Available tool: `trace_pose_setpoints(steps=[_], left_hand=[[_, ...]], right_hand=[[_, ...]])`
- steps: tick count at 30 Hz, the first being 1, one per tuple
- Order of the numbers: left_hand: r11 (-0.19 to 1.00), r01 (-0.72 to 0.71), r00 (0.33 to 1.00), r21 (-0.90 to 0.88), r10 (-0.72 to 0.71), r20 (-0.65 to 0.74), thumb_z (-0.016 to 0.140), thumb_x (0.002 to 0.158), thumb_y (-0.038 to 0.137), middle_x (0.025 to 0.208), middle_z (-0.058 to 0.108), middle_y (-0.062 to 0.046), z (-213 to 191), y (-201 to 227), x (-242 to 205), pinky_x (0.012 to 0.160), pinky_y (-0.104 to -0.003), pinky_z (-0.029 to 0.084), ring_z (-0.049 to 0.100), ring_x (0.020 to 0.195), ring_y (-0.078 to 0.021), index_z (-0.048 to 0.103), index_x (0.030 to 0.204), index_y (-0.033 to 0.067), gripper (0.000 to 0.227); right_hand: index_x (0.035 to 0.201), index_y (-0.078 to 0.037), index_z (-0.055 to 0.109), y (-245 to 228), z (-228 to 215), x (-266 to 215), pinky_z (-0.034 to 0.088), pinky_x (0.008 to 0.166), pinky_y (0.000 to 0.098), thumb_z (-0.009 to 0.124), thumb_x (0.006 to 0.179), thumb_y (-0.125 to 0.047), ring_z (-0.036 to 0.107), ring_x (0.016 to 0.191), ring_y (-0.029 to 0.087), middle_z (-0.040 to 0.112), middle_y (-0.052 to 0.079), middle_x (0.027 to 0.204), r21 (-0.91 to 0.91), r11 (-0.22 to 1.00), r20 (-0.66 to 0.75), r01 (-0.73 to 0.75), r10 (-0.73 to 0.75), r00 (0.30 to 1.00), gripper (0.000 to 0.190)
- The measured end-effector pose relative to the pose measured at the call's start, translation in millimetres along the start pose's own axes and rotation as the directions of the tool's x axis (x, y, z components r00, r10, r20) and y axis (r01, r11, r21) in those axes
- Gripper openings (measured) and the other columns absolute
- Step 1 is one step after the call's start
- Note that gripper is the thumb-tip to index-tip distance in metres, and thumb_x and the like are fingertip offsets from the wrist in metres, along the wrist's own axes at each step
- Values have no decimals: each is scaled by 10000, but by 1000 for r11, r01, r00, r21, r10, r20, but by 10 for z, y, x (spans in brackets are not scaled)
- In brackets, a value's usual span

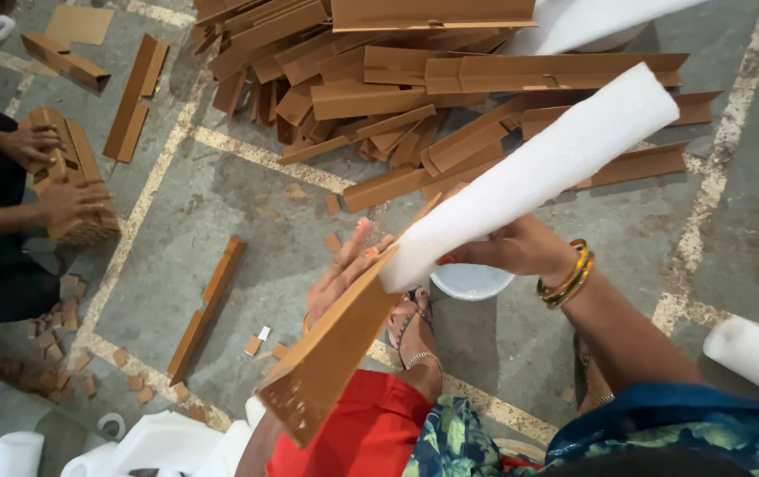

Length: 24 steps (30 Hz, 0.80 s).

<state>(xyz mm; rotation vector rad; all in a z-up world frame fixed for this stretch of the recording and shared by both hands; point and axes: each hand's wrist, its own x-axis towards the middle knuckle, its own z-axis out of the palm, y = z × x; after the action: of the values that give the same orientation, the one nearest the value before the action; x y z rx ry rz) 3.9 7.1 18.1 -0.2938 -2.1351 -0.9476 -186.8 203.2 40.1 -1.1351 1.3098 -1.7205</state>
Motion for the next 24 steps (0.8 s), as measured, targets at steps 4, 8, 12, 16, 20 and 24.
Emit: trace_pose_setpoints(steps=[4,8,12,16,20,24], left_hand=[[991,19,997,130,-29,76,929,762,263,1415,592,-220,-49,21,29,1073,-404,596,583,1353,-370,585,1326,2,711],[976,130,991,-173,-131,6,919,811,229,1518,490,-287,16,28,-17,1091,-440,606,602,1369,-391,566,1329,-22,675],[957,158,986,-241,-164,-6,931,789,231,1546,462,-297,56,38,-36,1073,-460,613,621,1348,-406,572,1320,-33,692],[965,138,990,-222,-138,13,864,861,179,1492,517,-317,38,54,28,1113,-489,594,579,1396,-438,575,1360,-56,622],[1000,12,998,19,-13,59,898,805,264,1321,661,-260,34,81,86,1114,-515,554,532,1394,-453,555,1350,-64,722],[987,56,995,149,-66,68,900,829,284,1369,667,-200,24,86,84,1117,-471,590,578,1393,-448,567,1369,-51,718]], right_hand=[[1248,-48,676,-35,-105,-17,583,934,346,831,833,-81,700,1117,195,712,72,1210,-306,948,28,87,-82,996,445],[1241,-31,671,30,-137,-46,564,932,342,829,810,-59,690,1119,203,706,80,1211,-390,920,-40,17,-36,999,461],[1259,-16,665,117,-108,-58,575,954,338,806,862,-48,694,1138,193,708,86,1212,-126,991,4,50,-50,999,422],[1275,-6,668,190,-71,-78,595,903,333,810,860,-38,715,1077,194,737,100,1173,-74,997,-23,-11,9,1000,440],[1281,4,661,227,-89,-130,612,876,335,825,825,-21,734,1033,194,755,107,1144,-91,992,-77,-93,86,993,486],[1295,10,624,215,-39,-136,618,886,346,838,792,-17,731,1065,196,741,119,1168,-109,987,-150,-116,99,984,547]])
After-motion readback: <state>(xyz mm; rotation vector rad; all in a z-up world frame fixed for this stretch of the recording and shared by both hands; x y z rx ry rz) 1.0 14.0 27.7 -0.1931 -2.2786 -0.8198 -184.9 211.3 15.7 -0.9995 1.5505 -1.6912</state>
